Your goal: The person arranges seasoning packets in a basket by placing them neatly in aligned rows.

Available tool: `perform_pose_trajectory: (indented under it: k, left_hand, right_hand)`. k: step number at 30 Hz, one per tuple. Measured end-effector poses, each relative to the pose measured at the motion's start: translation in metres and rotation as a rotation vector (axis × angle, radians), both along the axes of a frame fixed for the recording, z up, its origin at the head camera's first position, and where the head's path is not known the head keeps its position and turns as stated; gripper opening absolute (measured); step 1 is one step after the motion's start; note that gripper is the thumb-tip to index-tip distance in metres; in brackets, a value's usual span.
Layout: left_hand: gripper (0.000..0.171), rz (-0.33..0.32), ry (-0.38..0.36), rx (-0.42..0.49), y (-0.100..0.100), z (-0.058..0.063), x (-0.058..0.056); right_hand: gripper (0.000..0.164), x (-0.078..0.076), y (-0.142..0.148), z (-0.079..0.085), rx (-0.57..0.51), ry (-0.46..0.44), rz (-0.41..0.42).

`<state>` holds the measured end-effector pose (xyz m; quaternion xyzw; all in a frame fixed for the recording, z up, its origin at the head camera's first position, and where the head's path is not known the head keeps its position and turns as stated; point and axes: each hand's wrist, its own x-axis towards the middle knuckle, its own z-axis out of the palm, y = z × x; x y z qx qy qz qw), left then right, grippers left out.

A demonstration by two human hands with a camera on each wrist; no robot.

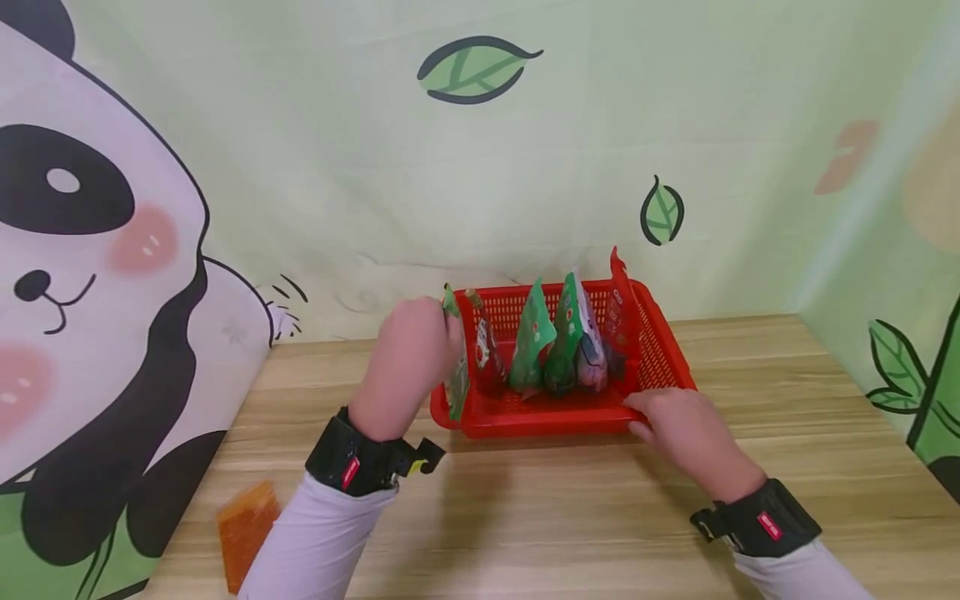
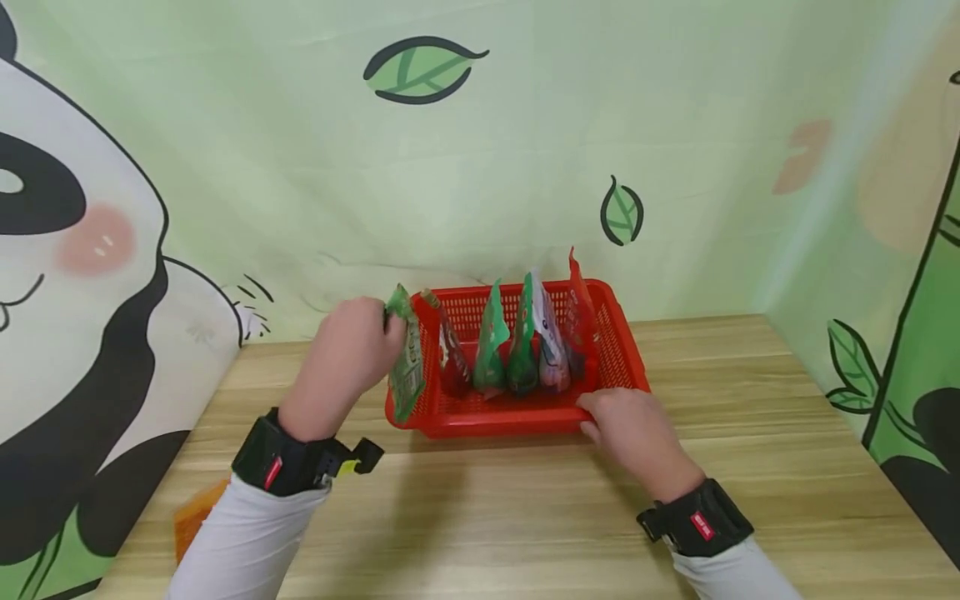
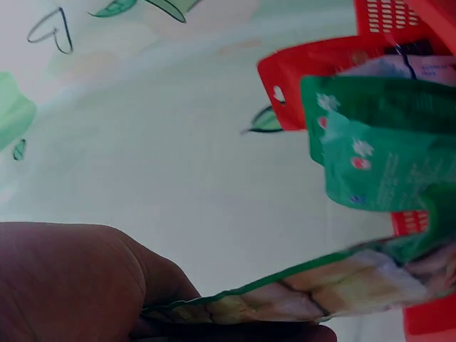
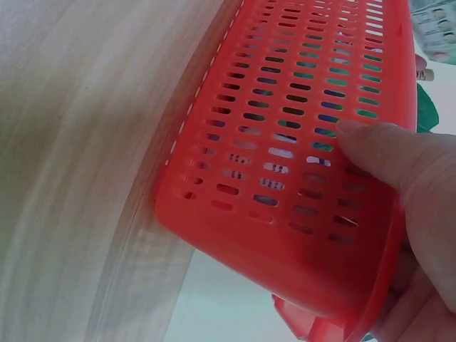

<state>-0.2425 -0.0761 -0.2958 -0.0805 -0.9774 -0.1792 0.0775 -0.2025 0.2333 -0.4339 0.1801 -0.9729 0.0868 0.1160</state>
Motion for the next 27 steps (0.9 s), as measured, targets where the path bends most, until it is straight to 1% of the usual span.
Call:
perform_pose_trajectory:
  k: [2, 5, 6, 8, 9, 12, 16, 19, 22, 24, 27]
  left_hand:
    - [0.034, 0.013, -0.058, -0.011, 0.000, -0.001, -0.013]
    - [0.030, 0.049, -0.177, -0.026, 0.002, -0.005, -0.031]
    - [0.029, 0.055, -0.203, -0.035, 0.002, -0.007, -0.037]
    - [0.029, 0.064, -0.234, -0.049, 0.003, -0.013, -0.048]
    - [0.029, 0.067, -0.242, -0.049, 0.003, -0.016, -0.053]
    - [0.029, 0.062, -0.235, -0.046, 0.003, -0.029, -0.067]
    - [0.024, 0.078, -0.265, 0.006, 0.004, -0.042, -0.084]
    - [0.018, 0.087, -0.285, 0.034, 0.005, -0.048, -0.095]
    - [0.017, 0.086, -0.279, 0.044, 0.006, -0.051, -0.104]
    - [0.018, 0.090, -0.271, 0.050, 0.007, -0.053, -0.108]
    - [0.017, 0.109, -0.256, 0.062, 0.008, -0.056, -0.112]
  right_hand:
    - [0.030, -0.001, 0.001, -0.002, 0.002, 0.011, 0.006]
    - [0.030, -0.001, 0.002, -0.004, 0.003, 0.026, 0.016]
    - [0.030, -0.001, 0.003, -0.005, 0.001, 0.029, 0.017]
    - [0.031, -0.001, 0.003, -0.006, -0.004, 0.032, 0.016]
    - [0.031, -0.001, 0.003, -0.007, -0.008, 0.031, 0.014]
    - [0.033, -0.001, 0.004, -0.008, -0.017, 0.031, 0.007]
    - [0.033, 0.000, 0.005, -0.008, -0.024, 0.025, -0.004]
    - [0.033, 0.000, 0.005, -0.009, -0.031, 0.029, -0.009]
    - [0.034, 0.000, 0.005, -0.010, -0.036, 0.042, -0.005]
    - [0.034, -0.001, 0.005, -0.011, -0.037, 0.050, -0.003]
    - [0.034, -0.001, 0.005, -0.012, -0.034, 0.052, -0.003]
